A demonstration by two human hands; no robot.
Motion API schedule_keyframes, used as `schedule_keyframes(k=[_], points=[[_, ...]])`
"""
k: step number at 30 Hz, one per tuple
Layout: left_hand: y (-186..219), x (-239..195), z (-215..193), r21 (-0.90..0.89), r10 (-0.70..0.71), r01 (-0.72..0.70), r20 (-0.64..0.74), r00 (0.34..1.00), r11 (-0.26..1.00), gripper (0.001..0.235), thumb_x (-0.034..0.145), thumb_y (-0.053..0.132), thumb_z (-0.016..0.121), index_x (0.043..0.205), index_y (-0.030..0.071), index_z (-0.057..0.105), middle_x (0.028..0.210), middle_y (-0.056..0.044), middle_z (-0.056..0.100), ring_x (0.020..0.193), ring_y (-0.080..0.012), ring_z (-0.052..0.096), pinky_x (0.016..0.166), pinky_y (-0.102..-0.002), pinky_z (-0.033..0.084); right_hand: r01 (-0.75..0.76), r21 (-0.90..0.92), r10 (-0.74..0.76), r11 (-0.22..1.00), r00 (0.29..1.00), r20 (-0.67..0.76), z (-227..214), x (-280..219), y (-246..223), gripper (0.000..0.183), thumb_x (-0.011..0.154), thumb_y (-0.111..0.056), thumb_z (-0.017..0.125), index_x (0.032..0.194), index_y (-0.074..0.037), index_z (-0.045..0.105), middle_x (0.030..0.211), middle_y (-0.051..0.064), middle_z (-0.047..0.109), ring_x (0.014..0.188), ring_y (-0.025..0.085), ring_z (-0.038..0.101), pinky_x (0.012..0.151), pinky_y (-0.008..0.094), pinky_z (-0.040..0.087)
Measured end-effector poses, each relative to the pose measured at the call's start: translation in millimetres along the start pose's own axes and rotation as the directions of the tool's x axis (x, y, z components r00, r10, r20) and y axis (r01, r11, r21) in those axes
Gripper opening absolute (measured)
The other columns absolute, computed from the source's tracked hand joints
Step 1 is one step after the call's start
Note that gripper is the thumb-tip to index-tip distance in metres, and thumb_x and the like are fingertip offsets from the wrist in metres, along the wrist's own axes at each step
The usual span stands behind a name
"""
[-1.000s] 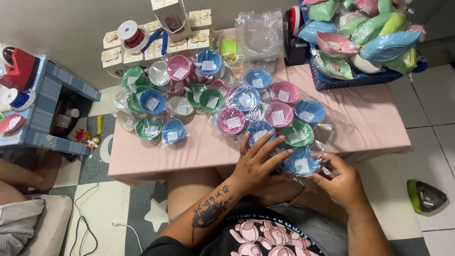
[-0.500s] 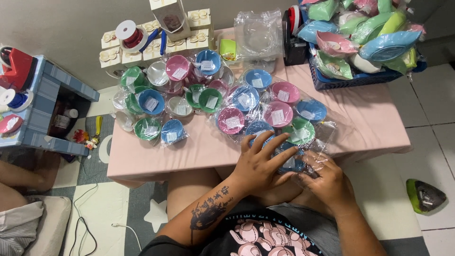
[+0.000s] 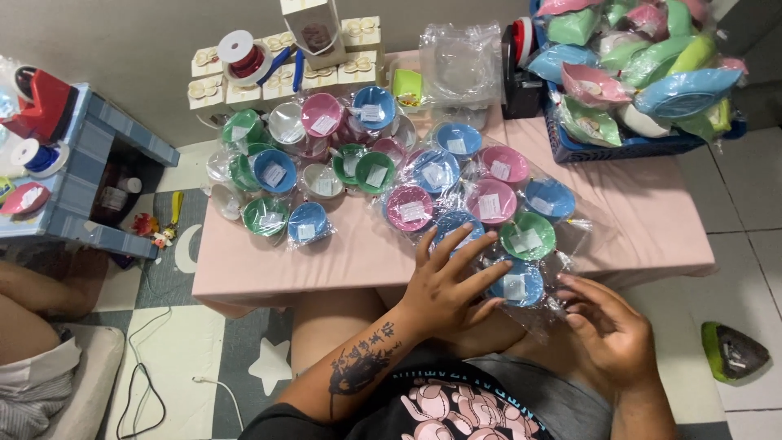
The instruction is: The person places small colorful bowls into clear plastic bags and seals them one by one. The person handles bowls in various colors, folds the bag edges, and arranges the sealed packages on the table.
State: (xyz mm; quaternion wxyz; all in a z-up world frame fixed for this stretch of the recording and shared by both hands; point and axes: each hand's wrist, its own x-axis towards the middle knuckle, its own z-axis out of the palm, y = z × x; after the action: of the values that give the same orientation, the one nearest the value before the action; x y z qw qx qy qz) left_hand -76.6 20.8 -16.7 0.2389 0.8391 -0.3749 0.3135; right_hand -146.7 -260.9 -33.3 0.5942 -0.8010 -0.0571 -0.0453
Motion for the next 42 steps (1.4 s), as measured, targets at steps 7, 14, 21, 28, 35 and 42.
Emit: schedule_keyframes(k=[7, 14, 21, 28, 35, 42], points=[[-50.9, -62.0, -30.3, 0.185, -0.196, 0.244, -0.243, 0.95, 0.952, 0.021, 0.096, 0.019, 0.067, 0.116, 0.02, 0.073, 0.12, -0.004, 0.071, 0.117, -0.0256, 0.058, 0.106, -0.045, 0.029, 0.202, -0.238, -0.28, 0.95, 0.889, -0.363, 3.5, -18.7, 11.1, 0.033, 0.111, -0.008, 0.053, 0.127, 0.018, 0.065, 0.104, 0.029, 0.069, 0.096, 0.035, 0.071, 0.092, 0.04, 0.058], [-107.3, -118.4, -65.5, 0.639, -0.514, 0.56, -0.285, 0.809, 0.527, 0.047, 0.087, 0.036, 0.079, 0.133, 0.029, 0.069, 0.148, -0.008, 0.052, 0.13, -0.032, 0.046, 0.099, -0.051, 0.035, 0.262, -0.385, -0.394, 0.885, 0.862, -0.319, 31.9, -6.5, -27.2, 0.029, 0.112, -0.013, 0.055, 0.114, 0.011, 0.071, 0.093, 0.019, 0.07, 0.091, 0.029, 0.069, 0.086, 0.037, 0.054], [-124.2, -119.3, -83.7, 0.523, -0.435, 0.505, -0.261, 0.862, 0.686, 0.013, 0.096, 0.019, 0.072, 0.108, 0.019, 0.075, 0.121, 0.0, 0.071, 0.115, -0.0276, 0.062, 0.099, -0.047, 0.03, 0.362, -0.375, -0.463, 0.853, 0.858, -0.223, 57.6, 7.2, -53.9, 0.016, 0.102, 0.0, 0.061, 0.107, 0.012, 0.072, 0.09, 0.021, 0.072, 0.085, 0.03, 0.07, 0.082, 0.037, 0.058], [-66.2, -81.4, -119.3, 0.284, -0.313, 0.381, -0.256, 0.914, 0.88, 0.002, 0.096, 0.016, 0.077, 0.095, 0.018, 0.076, 0.106, 0.003, 0.075, 0.103, -0.024, 0.066, 0.097, -0.046, 0.032, 0.348, -0.382, -0.448, 0.856, 0.868, -0.214, 57.5, -1.9, -49.0, 0.012, 0.1, -0.001, 0.064, 0.104, 0.006, 0.073, 0.089, 0.016, 0.075, 0.082, 0.025, 0.073, 0.081, 0.032, 0.059], [-2.3, -17.4, -99.4, -0.566, -0.016, -0.076, -0.156, 0.988, 0.821, 0.015, 0.104, 0.02, 0.069, 0.106, 0.008, 0.077, 0.106, -0.01, 0.074, 0.106, -0.0326, 0.067, 0.09, -0.044, 0.063, 0.056, 0.282, -0.069, 0.958, 0.997, 0.037, 43.1, -9.5, -19.0, 0.078, 0.088, -0.028, 0.072, 0.157, -0.006, 0.041, 0.112, 0.024, 0.079, 0.078, 0.028, 0.085, 0.058, 0.029, 0.071], [32.7, 31.1, -43.0, -0.738, 0.119, -0.192, -0.151, 0.981, 0.647, 0.016, 0.094, 0.014, 0.083, 0.096, 0.005, 0.071, 0.102, -0.011, 0.073, 0.1, -0.036, 0.075, 0.088, -0.046, 0.067, -0.045, 0.556, 0.03, 0.83, 0.999, 0.037, 14.9, -13.0, 17.3, 0.092, 0.076, -0.048, 0.089, 0.146, -0.002, 0.05, 0.111, 0.015, 0.074, 0.087, 0.019, 0.072, 0.072, 0.03, 0.057]])
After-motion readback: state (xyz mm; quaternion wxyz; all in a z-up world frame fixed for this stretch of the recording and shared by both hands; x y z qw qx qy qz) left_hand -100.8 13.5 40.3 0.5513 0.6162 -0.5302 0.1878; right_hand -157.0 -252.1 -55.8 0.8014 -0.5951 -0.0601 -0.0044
